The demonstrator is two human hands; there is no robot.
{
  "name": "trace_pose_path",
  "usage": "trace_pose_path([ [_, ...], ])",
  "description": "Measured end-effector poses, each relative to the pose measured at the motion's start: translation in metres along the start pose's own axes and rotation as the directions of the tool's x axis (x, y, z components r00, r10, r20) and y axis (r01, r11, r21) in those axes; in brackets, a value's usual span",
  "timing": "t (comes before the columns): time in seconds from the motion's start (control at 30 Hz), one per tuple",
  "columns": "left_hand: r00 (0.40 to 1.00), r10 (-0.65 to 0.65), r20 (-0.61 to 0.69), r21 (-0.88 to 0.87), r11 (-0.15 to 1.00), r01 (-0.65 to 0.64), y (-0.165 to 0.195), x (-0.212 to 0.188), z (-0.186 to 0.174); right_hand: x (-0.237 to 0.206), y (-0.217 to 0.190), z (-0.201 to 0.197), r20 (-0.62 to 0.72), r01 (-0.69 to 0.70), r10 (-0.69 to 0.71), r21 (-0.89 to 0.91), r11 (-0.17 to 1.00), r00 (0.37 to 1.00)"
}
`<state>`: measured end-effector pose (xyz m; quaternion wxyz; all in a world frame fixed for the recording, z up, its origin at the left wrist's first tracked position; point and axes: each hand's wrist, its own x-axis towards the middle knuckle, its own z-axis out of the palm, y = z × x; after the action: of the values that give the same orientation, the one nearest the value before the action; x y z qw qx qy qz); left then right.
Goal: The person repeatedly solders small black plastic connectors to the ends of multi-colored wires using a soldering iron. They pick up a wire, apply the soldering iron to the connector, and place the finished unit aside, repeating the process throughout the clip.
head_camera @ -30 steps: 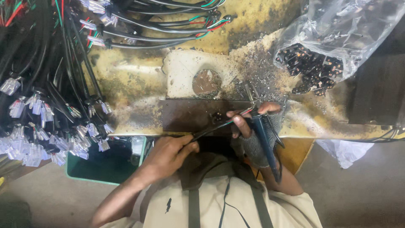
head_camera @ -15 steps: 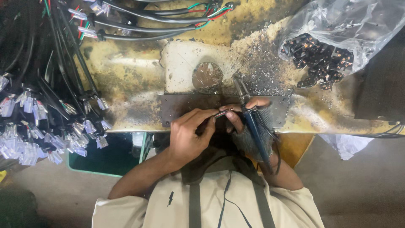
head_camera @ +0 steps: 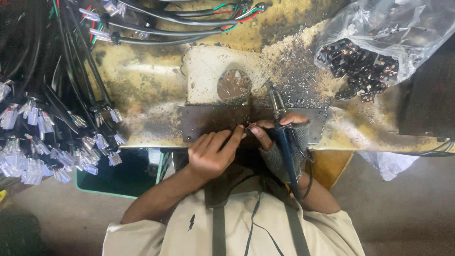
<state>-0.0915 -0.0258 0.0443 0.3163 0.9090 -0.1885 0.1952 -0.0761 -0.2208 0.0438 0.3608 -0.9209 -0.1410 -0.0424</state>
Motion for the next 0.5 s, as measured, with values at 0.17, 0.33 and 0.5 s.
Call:
trace_pose_path([
  [0.17,0.971,-0.238,0.039,-0.219,0.946,0.24,0.006,0.001,0.001,0.0,0.001,0.003,0.177,-0.372,0.337,0.613,0.697,0.925],
  [0.33,0.907,-0.399,0.134,-0.377,0.826,0.419,0.009,0.003,0.001,-0.002,0.009,-0.003,0.095,-0.089,0.071,0.2,0.976,0.993],
  [0.5,0.84,-0.515,0.173,-0.521,0.676,0.522,0.01,0.004,0.001,-0.004,0.01,0.001,0.091,-0.115,0.107,0.081,0.99,0.99],
])
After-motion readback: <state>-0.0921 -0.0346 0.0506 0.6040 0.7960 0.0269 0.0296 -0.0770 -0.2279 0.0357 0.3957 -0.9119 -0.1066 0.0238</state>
